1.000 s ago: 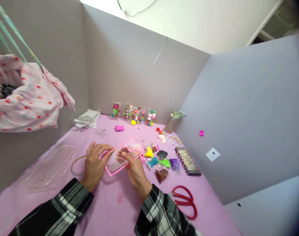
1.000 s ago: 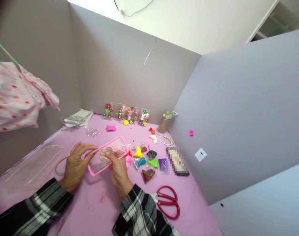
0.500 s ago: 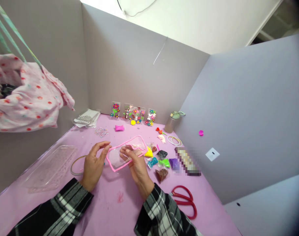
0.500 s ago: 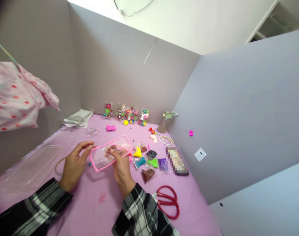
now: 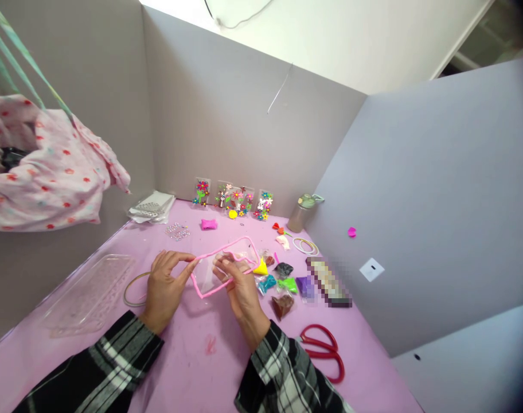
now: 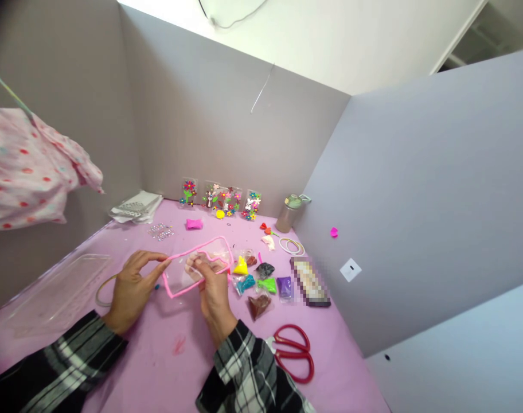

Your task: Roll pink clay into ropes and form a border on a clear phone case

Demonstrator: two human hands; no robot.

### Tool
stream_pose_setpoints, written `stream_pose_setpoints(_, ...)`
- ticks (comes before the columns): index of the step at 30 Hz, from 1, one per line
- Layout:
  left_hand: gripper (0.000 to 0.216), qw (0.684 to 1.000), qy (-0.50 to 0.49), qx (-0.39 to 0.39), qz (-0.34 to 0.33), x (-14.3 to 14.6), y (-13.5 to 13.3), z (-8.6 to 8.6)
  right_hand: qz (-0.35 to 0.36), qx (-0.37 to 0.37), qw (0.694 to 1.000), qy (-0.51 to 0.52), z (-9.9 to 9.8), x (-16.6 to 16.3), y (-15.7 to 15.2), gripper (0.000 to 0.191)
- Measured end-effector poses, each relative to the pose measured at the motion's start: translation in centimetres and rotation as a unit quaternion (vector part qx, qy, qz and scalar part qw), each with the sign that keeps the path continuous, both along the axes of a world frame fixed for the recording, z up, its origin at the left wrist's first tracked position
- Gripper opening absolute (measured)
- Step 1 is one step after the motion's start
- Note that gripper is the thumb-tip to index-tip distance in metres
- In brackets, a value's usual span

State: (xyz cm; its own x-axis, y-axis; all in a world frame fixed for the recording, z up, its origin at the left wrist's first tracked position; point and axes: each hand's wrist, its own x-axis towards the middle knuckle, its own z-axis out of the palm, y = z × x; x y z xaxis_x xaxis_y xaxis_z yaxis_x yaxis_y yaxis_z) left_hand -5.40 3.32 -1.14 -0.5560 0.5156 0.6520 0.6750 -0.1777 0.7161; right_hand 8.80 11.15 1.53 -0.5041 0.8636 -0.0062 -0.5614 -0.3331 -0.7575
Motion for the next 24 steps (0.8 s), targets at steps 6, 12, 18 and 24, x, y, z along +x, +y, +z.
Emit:
stream_pose_setpoints(6,0.017,1.000,0.011,0.007,0.009,0.04,0.06,0.19,-0.009,-0.010,1.000,0.001,-0.06,0.00,0.17,0.030)
stream_pose_setpoints(12,0.022,1.000,-0.014,-0.004,-0.006,0.24,0.02,0.23,-0.022,0.012,1.000,-0.004,-0.18,-0.06,0.18,0.027)
stream_pose_setpoints(18,0.030,0.993,-0.111,-0.043,-0.009,0.05,-0.06,0.44,-0.028,0.004,1.000,0.001,-0.05,0.06,0.36,0.031)
stream_pose_setpoints(24,0.031,0.987,-0.147,-0.060,-0.010,0.23,-0.12,0.80,-0.058,0.006,0.998,0.005,-0.10,0.10,0.69,0.029)
